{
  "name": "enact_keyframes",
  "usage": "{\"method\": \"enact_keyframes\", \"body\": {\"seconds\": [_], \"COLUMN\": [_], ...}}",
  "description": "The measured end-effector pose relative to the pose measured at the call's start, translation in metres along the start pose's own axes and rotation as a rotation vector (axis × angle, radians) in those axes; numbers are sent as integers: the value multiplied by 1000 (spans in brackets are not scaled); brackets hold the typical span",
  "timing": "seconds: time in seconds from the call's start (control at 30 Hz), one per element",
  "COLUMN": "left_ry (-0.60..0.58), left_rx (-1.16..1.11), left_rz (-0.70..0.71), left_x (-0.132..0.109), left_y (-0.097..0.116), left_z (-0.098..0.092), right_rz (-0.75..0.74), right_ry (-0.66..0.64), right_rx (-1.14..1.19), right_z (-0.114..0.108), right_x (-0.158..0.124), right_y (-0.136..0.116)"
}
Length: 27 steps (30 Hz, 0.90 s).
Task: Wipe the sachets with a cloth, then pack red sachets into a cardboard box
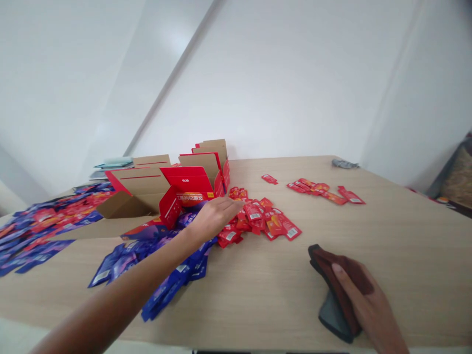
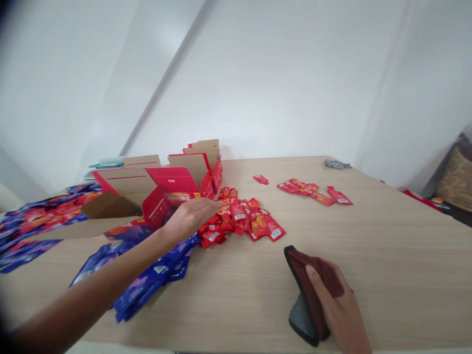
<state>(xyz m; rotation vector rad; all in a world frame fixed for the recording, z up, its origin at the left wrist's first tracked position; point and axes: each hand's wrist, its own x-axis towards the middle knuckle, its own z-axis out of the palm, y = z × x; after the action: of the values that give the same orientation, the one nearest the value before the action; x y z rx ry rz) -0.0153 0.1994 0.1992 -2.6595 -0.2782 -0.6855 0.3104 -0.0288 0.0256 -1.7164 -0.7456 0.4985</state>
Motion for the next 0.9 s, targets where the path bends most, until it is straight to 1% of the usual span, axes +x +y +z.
{"method": "enact_keyframes", "body": {"seconds": [0.13, 0.27, 0.43, 0.57, 0.63, 0.7, 0.9], "left_ry": [-73, -155, -254, -338, -361, -370, -376], "left_rx": [16, 41, 77, 74, 62, 47, 20], "left_rz": [44, 46, -20, -85, -112, -134, -138], "left_x": [28, 46, 57, 57, 56, 56, 60], "left_y": [-4, -10, -14, -9, -8, -7, -9], "left_z": [34, 63, 94, 119, 127, 130, 123], "right_rz": [-5, -31, -18, -2, -1, -17, -75], "right_ry": [11, 11, -12, -41, -48, -63, -90], "right_rx": [-12, -18, -24, 6, 20, 35, 55], "right_z": [0, 0, -1, 0, 0, 0, -1], "right_x": [-1, -1, -1, -2, -3, -4, -2], "right_y": [-3, -2, 1, 1, -1, -3, 0]}}
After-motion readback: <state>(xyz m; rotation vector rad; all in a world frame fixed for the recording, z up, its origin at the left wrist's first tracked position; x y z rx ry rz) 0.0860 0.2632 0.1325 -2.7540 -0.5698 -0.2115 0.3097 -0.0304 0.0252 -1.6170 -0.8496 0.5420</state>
